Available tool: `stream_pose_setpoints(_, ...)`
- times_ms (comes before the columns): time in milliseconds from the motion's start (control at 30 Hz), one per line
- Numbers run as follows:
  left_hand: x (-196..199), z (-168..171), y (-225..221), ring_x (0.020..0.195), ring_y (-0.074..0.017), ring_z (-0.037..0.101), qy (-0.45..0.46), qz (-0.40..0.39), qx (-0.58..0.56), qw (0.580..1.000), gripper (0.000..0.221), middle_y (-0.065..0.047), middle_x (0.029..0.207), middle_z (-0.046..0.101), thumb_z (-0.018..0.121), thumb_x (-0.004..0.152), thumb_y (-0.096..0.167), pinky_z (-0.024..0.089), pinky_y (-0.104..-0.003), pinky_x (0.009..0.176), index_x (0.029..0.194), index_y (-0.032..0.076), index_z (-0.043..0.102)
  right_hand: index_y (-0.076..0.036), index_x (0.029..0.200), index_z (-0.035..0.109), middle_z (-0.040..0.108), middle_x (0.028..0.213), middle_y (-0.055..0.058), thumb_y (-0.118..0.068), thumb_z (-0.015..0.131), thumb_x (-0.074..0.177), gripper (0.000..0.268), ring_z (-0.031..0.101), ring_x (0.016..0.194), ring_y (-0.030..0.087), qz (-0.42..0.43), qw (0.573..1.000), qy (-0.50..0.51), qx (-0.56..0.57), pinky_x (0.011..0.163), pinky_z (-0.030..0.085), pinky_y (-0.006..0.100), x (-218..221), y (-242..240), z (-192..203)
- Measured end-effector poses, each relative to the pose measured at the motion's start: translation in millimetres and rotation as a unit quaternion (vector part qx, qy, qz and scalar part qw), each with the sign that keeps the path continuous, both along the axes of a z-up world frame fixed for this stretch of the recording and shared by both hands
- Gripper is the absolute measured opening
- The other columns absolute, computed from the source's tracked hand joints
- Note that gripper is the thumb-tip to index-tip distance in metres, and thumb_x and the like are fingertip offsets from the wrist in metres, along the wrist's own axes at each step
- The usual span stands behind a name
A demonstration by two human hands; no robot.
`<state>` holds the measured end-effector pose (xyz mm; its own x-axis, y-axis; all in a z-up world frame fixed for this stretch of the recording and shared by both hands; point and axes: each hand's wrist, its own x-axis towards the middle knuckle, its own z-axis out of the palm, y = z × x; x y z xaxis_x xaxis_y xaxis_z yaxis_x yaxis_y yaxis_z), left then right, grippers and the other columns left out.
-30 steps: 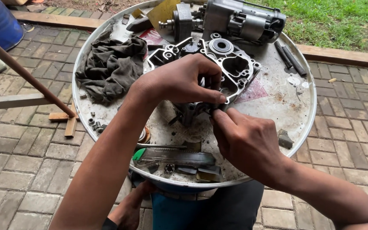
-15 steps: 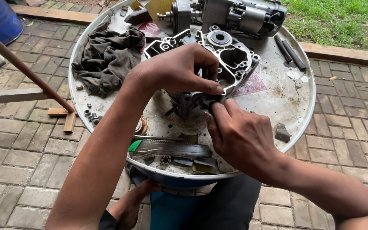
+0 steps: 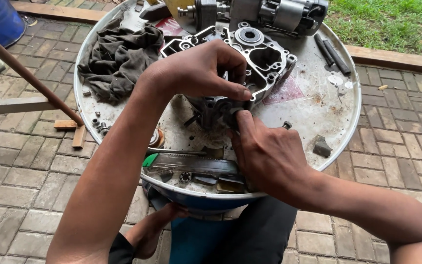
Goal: Cleaning gasket residue from an engine crankcase using a small scraper blade
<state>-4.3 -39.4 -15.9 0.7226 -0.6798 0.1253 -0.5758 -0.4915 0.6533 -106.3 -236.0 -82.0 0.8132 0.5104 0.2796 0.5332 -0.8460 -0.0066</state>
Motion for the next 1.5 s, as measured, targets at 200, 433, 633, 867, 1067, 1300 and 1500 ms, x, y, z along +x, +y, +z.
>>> stream_pose_setpoints(200,0,3,-1,0.069,-0.0033,0.047,0.004,0.001,-0.004,1.0,0.025,0.008,0.074,0.058,0.084,0.089,0.031,0.036,-0.024,0.06,0.08,0.014,0.067,-0.011,0.103,0.044,0.065,0.07,0.011,-0.032,0.041,0.107,0.021,0.06,0.045,0.041,0.007,1.0,0.015,-0.003,0.037,0.039,0.055,2,1,-2)
stream_pose_setpoints(433,-3,1,0,0.068,-0.0031,0.044,0.009,0.01,-0.007,1.0,0.027,0.009,0.073,0.055,0.084,0.09,0.031,0.035,-0.023,0.059,0.08,0.014,0.066,-0.011,0.103,0.044,0.067,0.07,0.012,-0.031,0.044,0.105,0.02,0.06,0.046,0.045,0.004,1.0,0.013,-0.001,0.038,0.041,0.057,1,0,-5)
stream_pose_setpoints(633,-7,2,-2,0.072,-0.0028,0.054,0.015,0.001,-0.013,1.0,0.021,0.007,0.077,0.065,0.082,0.09,0.03,0.041,-0.023,0.062,0.084,0.013,0.072,-0.01,0.106,0.043,0.068,0.07,0.014,-0.036,0.04,0.108,0.026,0.063,0.05,0.045,-0.011,0.998,0.062,-0.005,0.042,0.044,0.058,-3,0,0)
stream_pose_setpoints(867,-9,12,-3,0.066,-0.0027,0.05,0.027,0.023,0.015,0.999,0.023,0.008,0.072,0.063,0.083,0.09,0.033,0.038,-0.022,0.058,0.083,0.013,0.074,-0.009,0.102,0.044,0.062,0.058,0.009,-0.026,0.036,0.107,0.019,0.058,0.04,0.035,0.025,0.999,0.048,-0.003,0.037,0.039,0.05,0,0,4)
stream_pose_setpoints(1067,-5,9,-2,0.067,-0.0012,0.049,0.033,0.014,-0.002,0.999,0.022,0.008,0.071,0.061,0.084,0.09,0.031,0.035,-0.021,0.057,0.084,0.012,0.074,-0.009,0.104,0.042,0.064,0.062,0.012,-0.027,0.037,0.106,0.018,0.06,0.045,0.04,0.006,0.997,0.073,-0.013,0.041,0.041,0.054,2,1,5)
stream_pose_setpoints(1300,-5,8,-1,0.069,-0.0014,0.05,0.016,0.005,0.015,1.0,0.022,0.009,0.074,0.062,0.084,0.091,0.031,0.037,-0.022,0.059,0.082,0.014,0.073,-0.008,0.108,0.043,0.065,0.061,0.013,-0.036,0.041,0.109,0.027,0.059,0.043,0.042,-0.014,0.997,0.078,0.024,0.041,0.043,0.056,-1,-2,6)
stream_pose_setpoints(1500,2,10,-5,0.067,-0.0028,0.05,0.017,-0.017,0.034,0.999,0.025,0.008,0.072,0.062,0.083,0.089,0.034,0.038,-0.024,0.06,0.079,0.014,0.072,-0.008,0.107,0.046,0.065,0.062,0.011,-0.037,0.047,0.108,0.028,0.061,0.044,0.04,-0.023,0.998,0.03,0.047,0.039,0.042,0.054,-2,-5,6)
